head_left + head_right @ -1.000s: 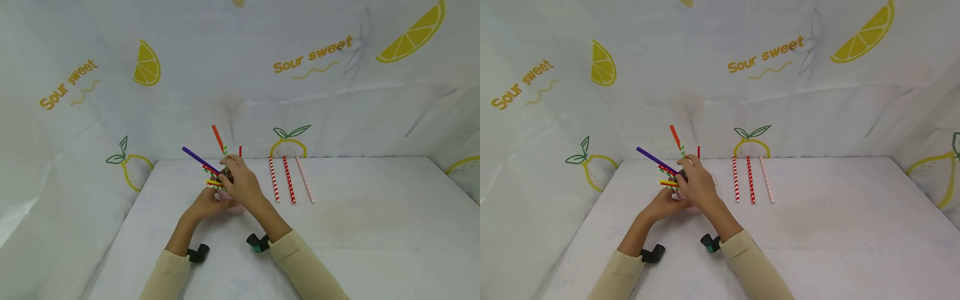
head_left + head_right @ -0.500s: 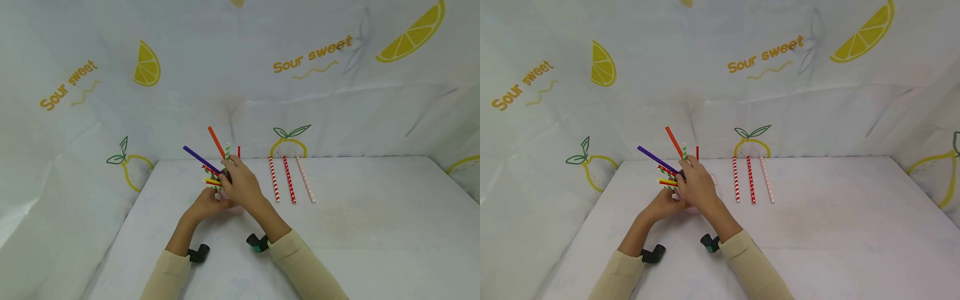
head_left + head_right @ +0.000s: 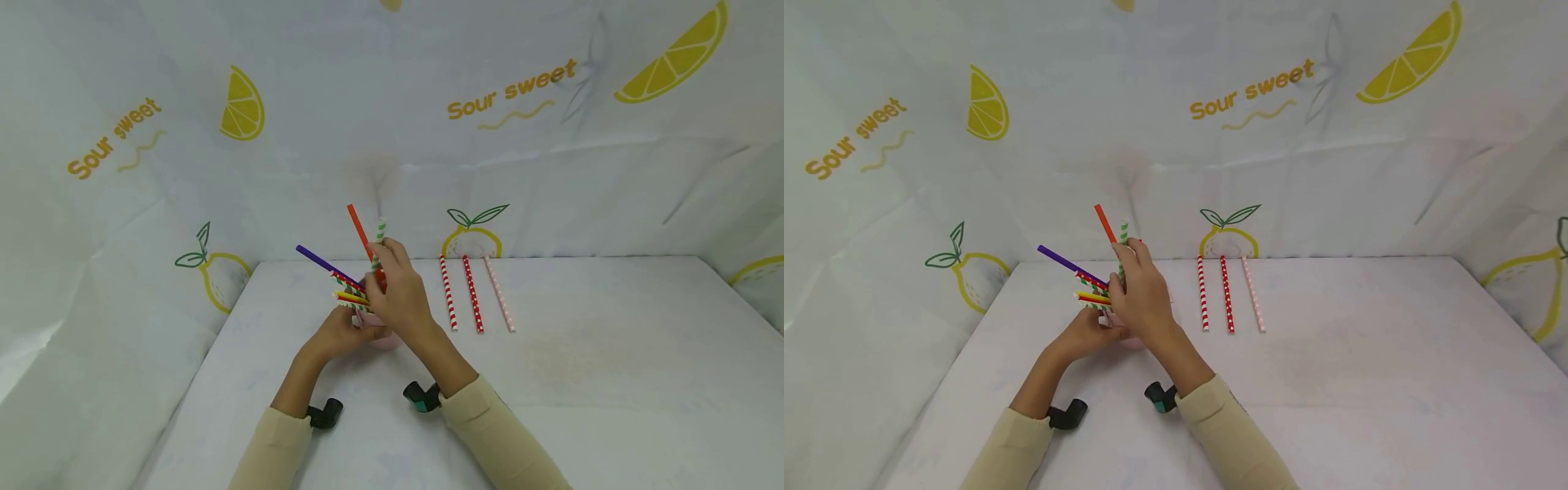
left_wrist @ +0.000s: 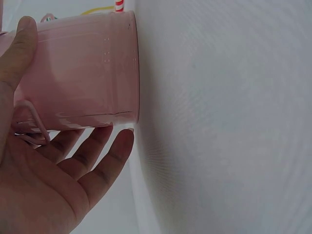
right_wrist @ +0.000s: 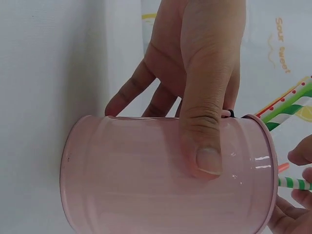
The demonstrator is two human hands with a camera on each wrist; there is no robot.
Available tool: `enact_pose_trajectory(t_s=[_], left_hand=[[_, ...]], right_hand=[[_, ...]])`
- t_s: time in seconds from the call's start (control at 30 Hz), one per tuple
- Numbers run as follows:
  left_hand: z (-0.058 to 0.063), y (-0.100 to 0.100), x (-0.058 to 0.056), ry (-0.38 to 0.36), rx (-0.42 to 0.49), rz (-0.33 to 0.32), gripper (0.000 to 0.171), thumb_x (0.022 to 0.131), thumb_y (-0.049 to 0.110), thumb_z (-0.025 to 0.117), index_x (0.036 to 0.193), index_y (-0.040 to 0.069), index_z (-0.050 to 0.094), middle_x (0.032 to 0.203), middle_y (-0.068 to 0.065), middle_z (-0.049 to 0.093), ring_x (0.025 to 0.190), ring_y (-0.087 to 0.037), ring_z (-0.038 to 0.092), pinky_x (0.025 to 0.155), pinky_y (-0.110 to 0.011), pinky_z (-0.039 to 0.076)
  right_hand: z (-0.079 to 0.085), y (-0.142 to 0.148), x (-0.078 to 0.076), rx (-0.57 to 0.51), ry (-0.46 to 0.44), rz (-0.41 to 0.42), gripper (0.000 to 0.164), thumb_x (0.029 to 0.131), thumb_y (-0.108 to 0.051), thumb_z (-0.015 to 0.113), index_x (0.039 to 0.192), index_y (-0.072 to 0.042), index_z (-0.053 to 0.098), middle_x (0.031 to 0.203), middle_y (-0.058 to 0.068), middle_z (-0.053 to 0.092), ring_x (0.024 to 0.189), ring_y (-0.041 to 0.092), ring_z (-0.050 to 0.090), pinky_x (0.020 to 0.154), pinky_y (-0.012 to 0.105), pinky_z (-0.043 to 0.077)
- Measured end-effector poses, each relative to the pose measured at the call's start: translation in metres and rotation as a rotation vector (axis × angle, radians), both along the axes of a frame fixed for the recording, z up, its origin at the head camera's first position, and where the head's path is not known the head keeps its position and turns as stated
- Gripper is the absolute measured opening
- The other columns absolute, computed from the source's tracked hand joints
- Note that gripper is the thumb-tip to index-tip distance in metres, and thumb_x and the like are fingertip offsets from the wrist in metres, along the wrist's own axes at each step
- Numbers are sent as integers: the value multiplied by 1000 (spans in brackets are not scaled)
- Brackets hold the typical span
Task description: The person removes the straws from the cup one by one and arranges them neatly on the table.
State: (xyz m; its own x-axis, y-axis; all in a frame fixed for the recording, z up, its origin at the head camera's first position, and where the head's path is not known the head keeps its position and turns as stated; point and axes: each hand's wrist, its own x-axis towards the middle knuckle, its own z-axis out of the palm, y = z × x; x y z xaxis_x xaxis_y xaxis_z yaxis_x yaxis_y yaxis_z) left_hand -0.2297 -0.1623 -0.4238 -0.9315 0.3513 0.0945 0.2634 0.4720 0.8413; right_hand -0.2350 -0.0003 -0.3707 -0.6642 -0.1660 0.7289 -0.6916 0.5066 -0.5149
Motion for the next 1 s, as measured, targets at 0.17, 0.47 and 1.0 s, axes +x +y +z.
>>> enact_pose_trajectory(t_s=[0.17, 0.47, 1.0], left_hand=[[0, 1, -1, -6, 17, 2, 90, 82, 33, 85, 155, 37, 33, 145, 9, 51, 142, -20, 36, 112, -62, 28], [1, 2, 0, -33, 0, 29, 82, 80, 40, 85, 151, 34, 43, 142, 10, 53, 142, -20, 35, 112, -60, 31], [2, 2, 3, -59, -27, 89, 80, 78, 42, 86, 145, 21, 48, 136, 3, 57, 136, -24, 44, 104, -57, 42]], right_hand=[[3, 2, 1, -61, 12, -31, 51, 91, -1, 65, 140, 0, 49, 141, 17, 44, 72, 19, 57, 62, 28, 57], [12, 9, 2, -188, 70, -29, 79, 85, 1, 75, 151, -5, 33, 153, 15, 27, 101, 25, 66, 65, 29, 59], [45, 44, 8, -436, 121, 87, 106, 82, 13, 71, 162, -15, 6, 166, -2, 2, 92, 24, 70, 79, 32, 59]])
